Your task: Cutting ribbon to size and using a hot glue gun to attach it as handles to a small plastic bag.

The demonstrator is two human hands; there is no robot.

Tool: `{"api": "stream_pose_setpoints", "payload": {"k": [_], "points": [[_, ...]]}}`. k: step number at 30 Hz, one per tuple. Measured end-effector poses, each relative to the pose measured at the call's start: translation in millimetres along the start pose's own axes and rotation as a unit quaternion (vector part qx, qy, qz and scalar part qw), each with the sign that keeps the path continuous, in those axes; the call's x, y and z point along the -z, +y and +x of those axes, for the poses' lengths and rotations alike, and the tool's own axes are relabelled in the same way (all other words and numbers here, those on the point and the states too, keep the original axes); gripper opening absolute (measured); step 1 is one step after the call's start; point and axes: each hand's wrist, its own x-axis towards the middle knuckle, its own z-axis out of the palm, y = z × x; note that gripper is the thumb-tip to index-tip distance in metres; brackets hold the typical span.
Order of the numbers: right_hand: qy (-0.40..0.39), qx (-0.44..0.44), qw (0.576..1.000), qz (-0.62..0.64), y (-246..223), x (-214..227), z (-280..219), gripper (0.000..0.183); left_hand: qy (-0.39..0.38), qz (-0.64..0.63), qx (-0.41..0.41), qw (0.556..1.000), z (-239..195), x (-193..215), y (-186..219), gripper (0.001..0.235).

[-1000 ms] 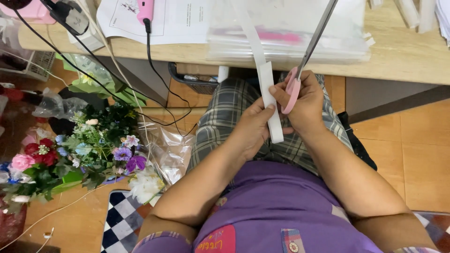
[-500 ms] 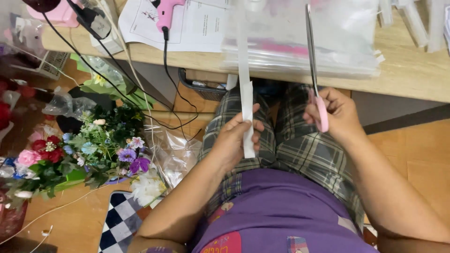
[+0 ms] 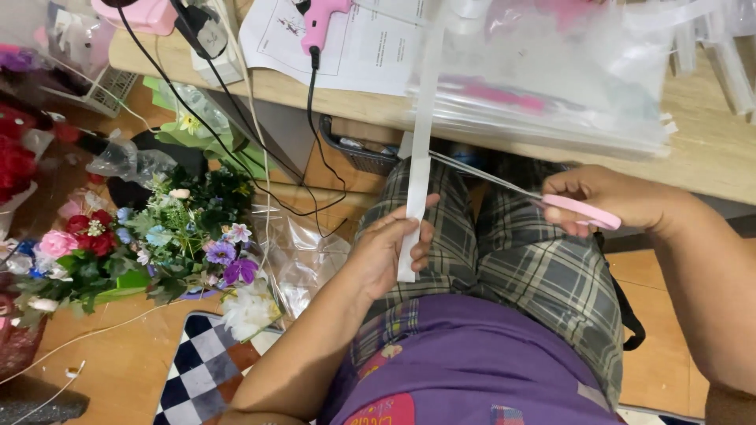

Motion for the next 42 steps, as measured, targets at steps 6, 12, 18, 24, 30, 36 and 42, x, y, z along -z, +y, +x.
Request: {"api": "stream_pose_setpoints", "payload": {"k": [6, 12, 18, 24, 30, 36, 42], "points": [[-0.044, 0.004, 0.999, -0.018, -21, 25, 13, 0.034, -0.009, -0.005, 0.011, 1.0, -2, 2, -1, 0.052], [-0.055, -0.029, 0.998, 0.012, -28, 36, 17, 0.034, -0.021, -0.033, 0.017, 0.999, -2, 8, -6, 0.05], [-0.057, -0.018, 0.998, -0.001, -33, 36, 19, 0.035, -0.027, -0.032, 0.015, 0.999, -4, 7, -4, 0.053], [-0.04, -0.071, 0.997, -0.014, -36, 34, 23, 0.025, -0.018, -0.033, 0.025, 0.999, -3, 8, -4, 0.053], [-0.05, -0.051, 0.997, -0.015, -39, 37, 24, 0.028, -0.026, -0.044, 0.026, 0.998, -4, 13, -6, 0.055], [-0.041, -0.068, 0.997, -0.013, -43, 36, 23, 0.03, -0.022, -0.041, 0.025, 0.999, -5, 15, -6, 0.055], [-0.037, -0.083, 0.995, -0.033, -49, 32, 25, 0.029, -0.02, -0.043, 0.031, 0.998, -6, 15, -5, 0.057]]}}
